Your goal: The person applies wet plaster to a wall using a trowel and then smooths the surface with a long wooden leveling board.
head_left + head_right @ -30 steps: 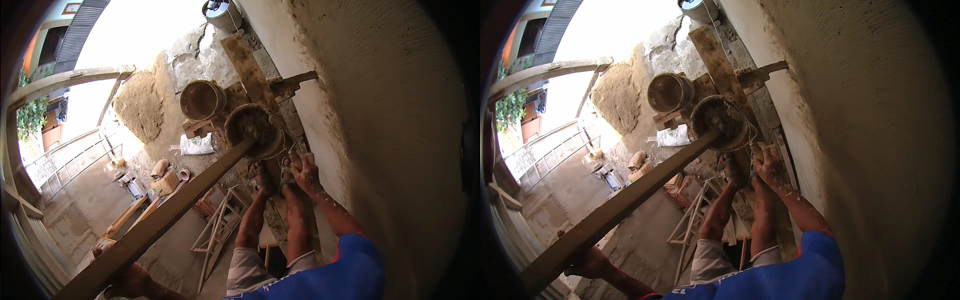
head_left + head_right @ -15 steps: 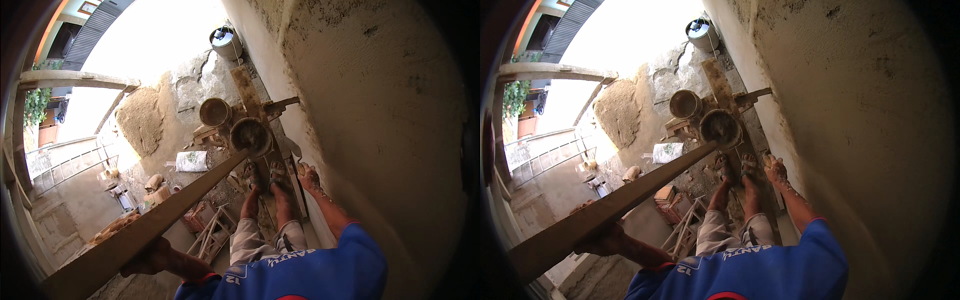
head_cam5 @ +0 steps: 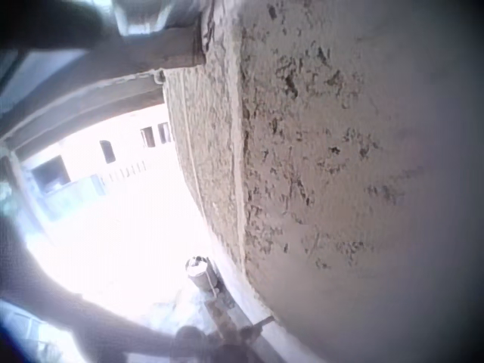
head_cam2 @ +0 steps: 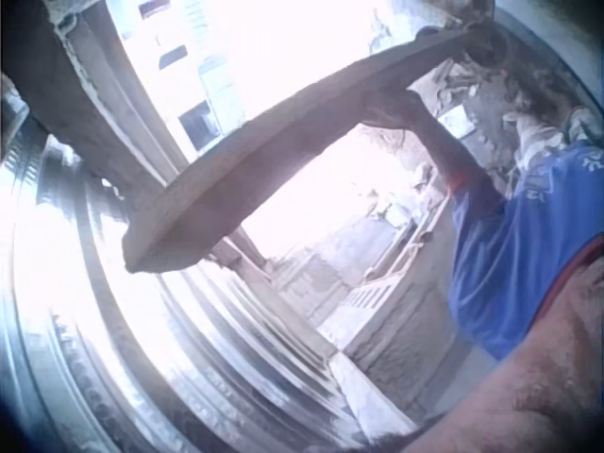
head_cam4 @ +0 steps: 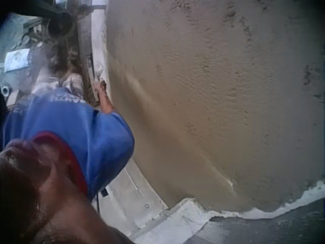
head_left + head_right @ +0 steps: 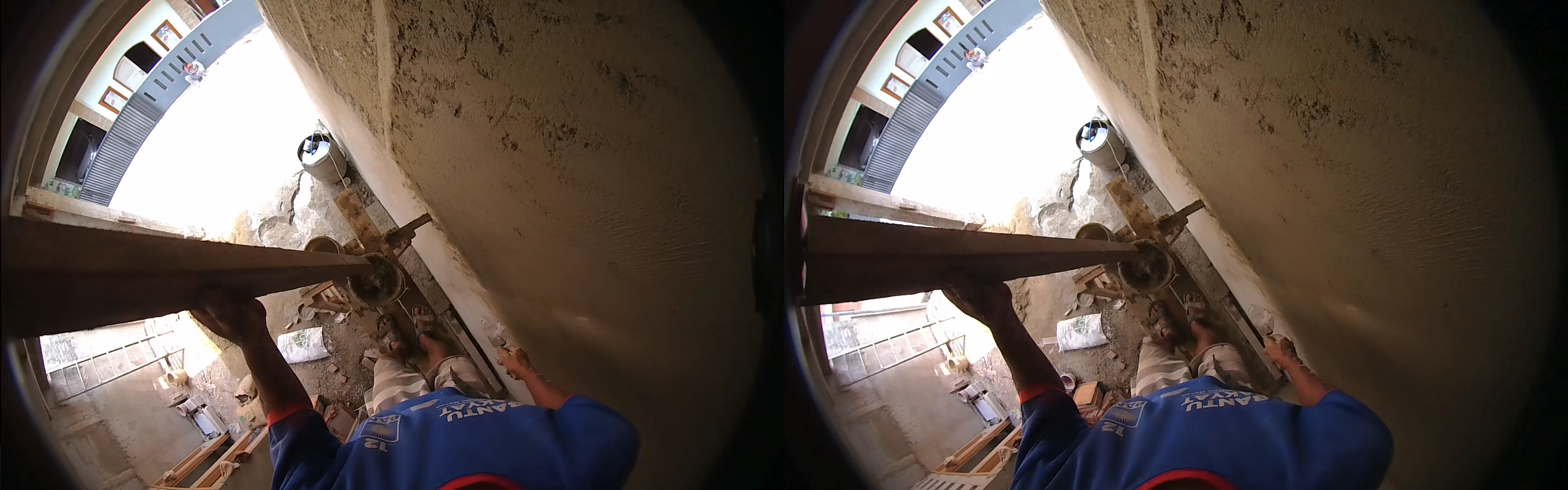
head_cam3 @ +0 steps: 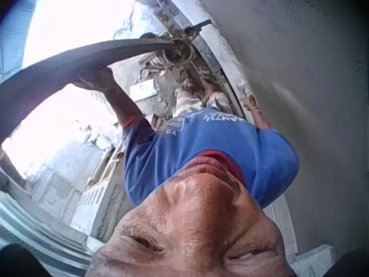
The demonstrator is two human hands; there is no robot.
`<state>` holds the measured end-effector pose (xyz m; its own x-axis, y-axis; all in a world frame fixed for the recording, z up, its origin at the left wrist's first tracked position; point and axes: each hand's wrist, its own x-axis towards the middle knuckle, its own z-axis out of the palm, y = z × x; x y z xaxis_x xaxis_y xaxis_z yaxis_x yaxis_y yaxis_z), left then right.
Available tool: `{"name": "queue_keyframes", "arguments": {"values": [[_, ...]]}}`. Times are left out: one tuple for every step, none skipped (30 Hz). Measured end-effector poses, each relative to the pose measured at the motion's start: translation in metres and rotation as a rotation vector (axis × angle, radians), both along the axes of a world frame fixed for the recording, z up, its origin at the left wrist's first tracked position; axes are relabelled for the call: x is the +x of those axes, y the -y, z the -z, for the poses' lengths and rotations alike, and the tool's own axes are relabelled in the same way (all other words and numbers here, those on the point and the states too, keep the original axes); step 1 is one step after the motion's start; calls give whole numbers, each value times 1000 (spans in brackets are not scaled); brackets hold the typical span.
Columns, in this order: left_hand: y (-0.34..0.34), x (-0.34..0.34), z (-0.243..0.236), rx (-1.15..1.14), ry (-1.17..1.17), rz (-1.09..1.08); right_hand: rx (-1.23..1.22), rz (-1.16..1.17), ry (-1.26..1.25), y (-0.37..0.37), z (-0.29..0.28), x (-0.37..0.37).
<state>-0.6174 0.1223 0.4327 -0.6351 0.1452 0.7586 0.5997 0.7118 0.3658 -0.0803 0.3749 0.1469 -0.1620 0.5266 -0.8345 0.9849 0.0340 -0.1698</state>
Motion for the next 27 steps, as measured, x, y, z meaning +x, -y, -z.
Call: {"name": "queue_keyframes", "arguments": {"values": [[-19, -10, -7, 421, 242, 287, 26, 14, -24, 0, 10, 25], [-38, -22, -8, 805, 407, 428, 31, 34, -13, 2, 7, 40], [-36, -43, 3, 624, 500, 547, 4, 69, 50, 8, 1, 56], [-55, -47, 0, 574, 500, 543, -40, 173, 100, 16, -14, 63], [-71, -54, 0, 584, 495, 605, -75, 280, 147, 21, -27, 66], [-83, -59, 2, 526, 495, 575, -108, 382, 203, 27, -47, 66], [-90, -66, 9, 445, 502, 578, -111, 419, 247, 30, -78, 45], [-98, -73, 16, 368, 508, 592, -110, 466, 291, 37, -101, 42], [-113, -78, 19, 387, 509, 652, 19, 477, 133, 52, -88, 75], [-128, -83, 26, 408, 503, 717, 52, 541, 129, 63, -85, 89], [-144, -86, 33, 440, 562, 760, 43, 507, 86, 71, -87, 103], [-158, -85, 31, 417, 588, 831, 38, 471, 45, 79, -87, 117], [-171, -84, 30, 367, 608, 877, 39, 163, -191, 100, -75, 153], [-164, -96, 39, 338, 585, 839, 81, 217, -306, 98, -98, 127], [-159, -105, 41, 417, 611, 870, 143, 269, -419, 98, -149, 94], [-171, -96, 37, 513, 674, 926, 228, 176, -396, 109, -153, 103], [-181, -96, 40, 494, 693, 933, 330, 29, -308, 126, -140, 118], [-185, -89, 30, 495, 699, 904, 431, -155, -211, 134, -132, 122], [-183, -92, 27, 494, 703, 866, 535, -330, -141, 137, -116, 125], [-182, -104, 36, 432, 690, 794, 405, -190, -178, 138, -100, 121], [-190, -99, 39, 410, 705, 799, 277, 26, -185, 144, -99, 123], [-192, -99, 40, 392, 716, 794, 187, 214, -176, 146, -96, 121], [-193, -101, 40, 411, 763, 812, 153, 302, -172, 140, -92, 117], [-195, -95, 35, 396, 736, 818, 133, 354, -169, 139, -90, 116], [-193, -96, 33, 382, 745, 839, 120, 406, -164, 135, -91, 115], [-192, -96, 34, 368, 763, 853, 112, 437, -159, 132, -93, 116], [-187, -96, 30, 316, 753, 839, 111, 461, -163, 129, -96, 116]]}}
